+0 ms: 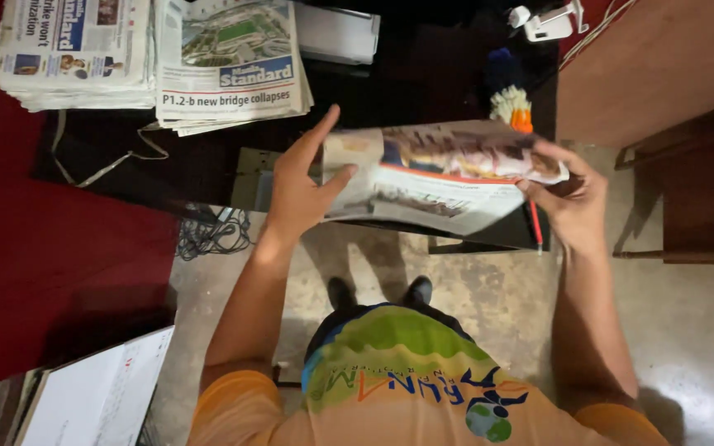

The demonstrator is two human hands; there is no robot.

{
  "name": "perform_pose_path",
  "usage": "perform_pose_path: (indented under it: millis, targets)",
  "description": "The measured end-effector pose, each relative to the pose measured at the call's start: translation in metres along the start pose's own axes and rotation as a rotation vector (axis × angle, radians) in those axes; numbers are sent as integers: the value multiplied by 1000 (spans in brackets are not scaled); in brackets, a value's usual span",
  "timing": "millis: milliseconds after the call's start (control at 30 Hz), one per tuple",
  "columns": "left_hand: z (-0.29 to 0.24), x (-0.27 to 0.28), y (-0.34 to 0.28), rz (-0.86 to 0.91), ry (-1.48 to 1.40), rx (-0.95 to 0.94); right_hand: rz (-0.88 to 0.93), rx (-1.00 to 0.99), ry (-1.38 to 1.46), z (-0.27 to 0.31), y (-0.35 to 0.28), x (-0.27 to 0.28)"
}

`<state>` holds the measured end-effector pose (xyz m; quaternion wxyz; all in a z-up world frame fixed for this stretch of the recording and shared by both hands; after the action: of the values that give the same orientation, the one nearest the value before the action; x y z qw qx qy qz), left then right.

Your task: Dusting off stacked newspapers with a duster and flipping through pages to clean them.

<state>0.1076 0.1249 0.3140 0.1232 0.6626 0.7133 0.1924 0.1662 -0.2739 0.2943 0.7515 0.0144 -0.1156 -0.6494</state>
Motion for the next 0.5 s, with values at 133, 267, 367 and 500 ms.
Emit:
perform_pose_path:
  millis: [133, 267, 367, 500]
  targets:
    - [-6, 24, 20, 103, 609, -86, -43, 10, -399, 17, 5, -12]
    - [-5, 35, 42, 52, 766, -282, -163, 489, -745, 77, 19, -41]
    - [-5, 33, 57, 47, 664, -432, -145, 504, -641, 46, 25, -25]
    - [26, 15, 66, 184, 560, -407, -72, 454, -562, 20, 27, -17]
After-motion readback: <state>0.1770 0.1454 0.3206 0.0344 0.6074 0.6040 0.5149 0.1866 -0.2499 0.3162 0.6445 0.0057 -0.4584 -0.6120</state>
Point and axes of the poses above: each hand's wrist, its own y-axis towards the middle knuckle, its own x-axis out of the back of the hand, z = x × y, the point moved 2 cm from there along y, towards the middle knuckle, and after that the axes turned 1 degree about -x, right-handed, at the moved point
